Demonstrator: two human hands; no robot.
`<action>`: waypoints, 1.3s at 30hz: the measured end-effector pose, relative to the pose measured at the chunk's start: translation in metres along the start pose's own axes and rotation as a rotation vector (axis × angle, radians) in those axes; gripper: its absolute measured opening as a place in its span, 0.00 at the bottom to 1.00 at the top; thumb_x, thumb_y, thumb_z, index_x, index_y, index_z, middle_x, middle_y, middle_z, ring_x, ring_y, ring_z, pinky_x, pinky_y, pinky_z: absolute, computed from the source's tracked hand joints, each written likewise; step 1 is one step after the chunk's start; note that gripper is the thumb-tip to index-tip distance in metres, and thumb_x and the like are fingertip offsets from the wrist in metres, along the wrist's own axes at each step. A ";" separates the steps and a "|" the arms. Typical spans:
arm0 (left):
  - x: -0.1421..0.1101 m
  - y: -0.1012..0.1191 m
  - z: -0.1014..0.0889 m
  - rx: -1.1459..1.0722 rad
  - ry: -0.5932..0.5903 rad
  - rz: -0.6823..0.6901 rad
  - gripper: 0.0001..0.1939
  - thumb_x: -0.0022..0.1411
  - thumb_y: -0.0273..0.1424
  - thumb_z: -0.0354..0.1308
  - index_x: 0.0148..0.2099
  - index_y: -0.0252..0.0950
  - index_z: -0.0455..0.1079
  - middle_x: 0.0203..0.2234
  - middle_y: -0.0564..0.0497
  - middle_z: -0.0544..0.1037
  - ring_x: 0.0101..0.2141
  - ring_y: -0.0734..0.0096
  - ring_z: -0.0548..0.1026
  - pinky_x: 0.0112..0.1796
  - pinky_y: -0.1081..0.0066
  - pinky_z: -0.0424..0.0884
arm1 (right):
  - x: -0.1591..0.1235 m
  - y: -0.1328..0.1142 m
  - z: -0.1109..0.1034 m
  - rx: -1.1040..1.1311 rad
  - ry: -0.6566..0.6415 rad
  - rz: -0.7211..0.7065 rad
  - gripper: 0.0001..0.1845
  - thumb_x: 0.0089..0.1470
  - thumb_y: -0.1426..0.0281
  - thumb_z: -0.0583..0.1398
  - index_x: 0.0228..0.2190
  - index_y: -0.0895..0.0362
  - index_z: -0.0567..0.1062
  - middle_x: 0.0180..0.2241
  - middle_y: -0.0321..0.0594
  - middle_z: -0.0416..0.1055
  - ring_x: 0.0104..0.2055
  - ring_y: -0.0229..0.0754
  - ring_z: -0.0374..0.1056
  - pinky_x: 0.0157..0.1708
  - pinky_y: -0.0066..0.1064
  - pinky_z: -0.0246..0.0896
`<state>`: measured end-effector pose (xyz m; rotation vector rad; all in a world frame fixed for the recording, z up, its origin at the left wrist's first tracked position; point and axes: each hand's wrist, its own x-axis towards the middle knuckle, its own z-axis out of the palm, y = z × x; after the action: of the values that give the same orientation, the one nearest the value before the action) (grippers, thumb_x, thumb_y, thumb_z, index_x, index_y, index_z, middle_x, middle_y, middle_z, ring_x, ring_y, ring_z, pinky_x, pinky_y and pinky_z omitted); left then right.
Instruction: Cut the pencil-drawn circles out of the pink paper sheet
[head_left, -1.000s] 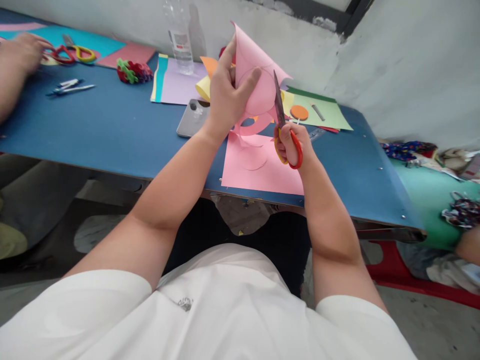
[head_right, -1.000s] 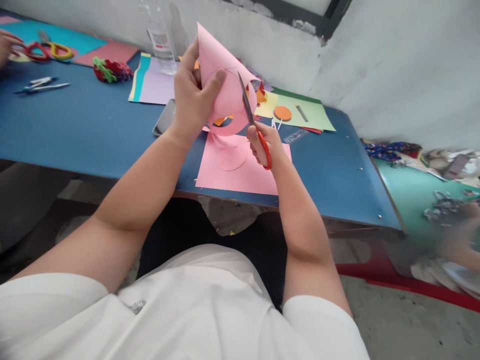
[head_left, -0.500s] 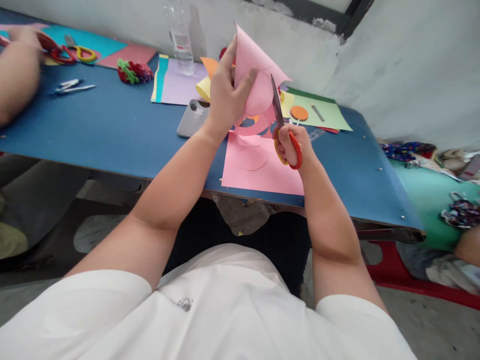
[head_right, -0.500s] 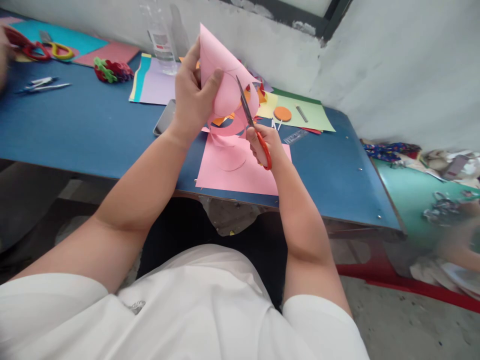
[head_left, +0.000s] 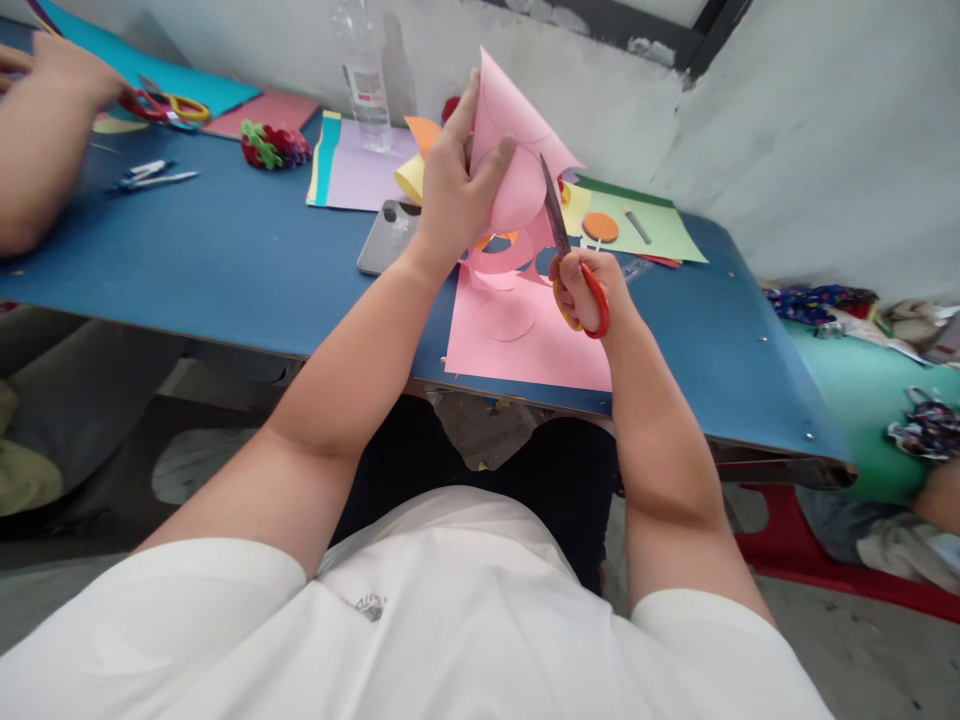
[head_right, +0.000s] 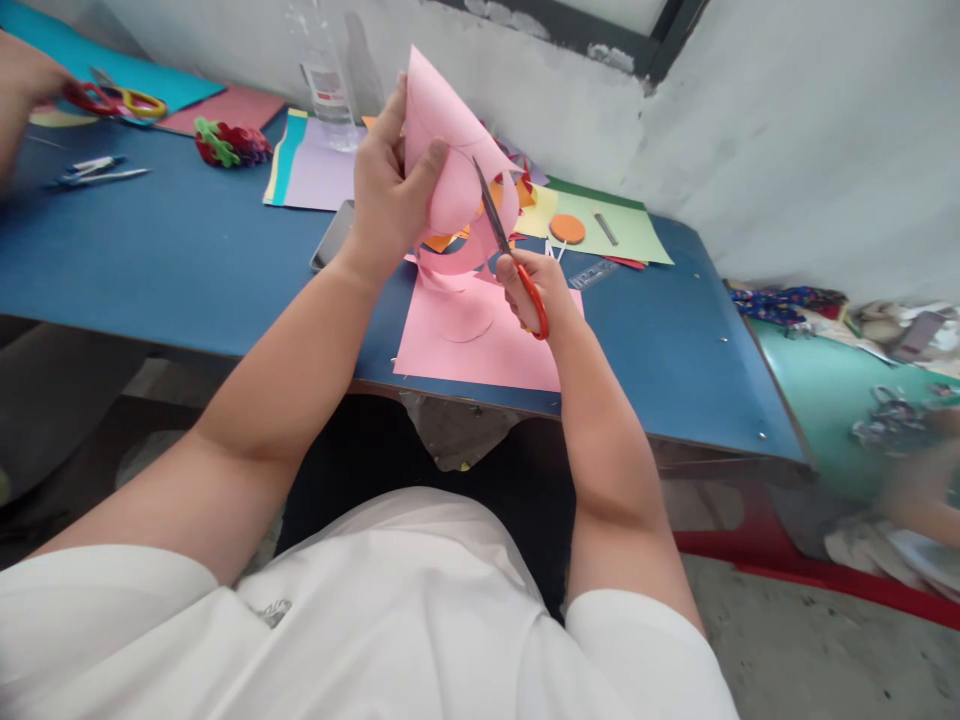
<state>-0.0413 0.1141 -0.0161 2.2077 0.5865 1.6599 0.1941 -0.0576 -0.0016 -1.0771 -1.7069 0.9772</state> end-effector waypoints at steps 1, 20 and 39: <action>-0.001 0.001 -0.001 0.025 0.064 -0.037 0.62 0.47 0.59 0.60 0.85 0.80 0.49 0.57 0.70 0.88 0.81 0.51 0.62 0.73 0.36 0.65 | 0.000 0.000 0.000 -0.003 0.001 0.005 0.47 0.49 0.18 0.65 0.29 0.49 0.66 0.20 0.29 0.53 0.18 0.34 0.49 0.13 0.30 0.46; -0.001 -0.016 -0.004 0.030 0.112 -0.109 0.53 0.62 0.58 0.59 0.84 0.86 0.43 0.77 0.95 0.56 0.85 0.55 0.56 0.83 0.48 0.58 | 0.000 -0.008 -0.006 -0.042 -0.043 0.074 0.49 0.44 0.15 0.64 0.29 0.49 0.68 0.19 0.29 0.53 0.17 0.36 0.49 0.13 0.33 0.44; 0.002 -0.035 -0.007 -0.115 0.025 -0.140 0.55 0.58 0.71 0.70 0.82 0.57 0.68 0.77 0.60 0.74 0.79 0.43 0.67 0.79 0.46 0.67 | -0.002 -0.009 -0.014 -0.117 -0.077 0.119 0.47 0.49 0.18 0.64 0.29 0.50 0.68 0.21 0.31 0.57 0.19 0.36 0.53 0.14 0.31 0.48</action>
<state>-0.0526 0.1455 -0.0297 2.0200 0.6210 1.6106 0.2056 -0.0597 0.0107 -1.2433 -1.7978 1.0141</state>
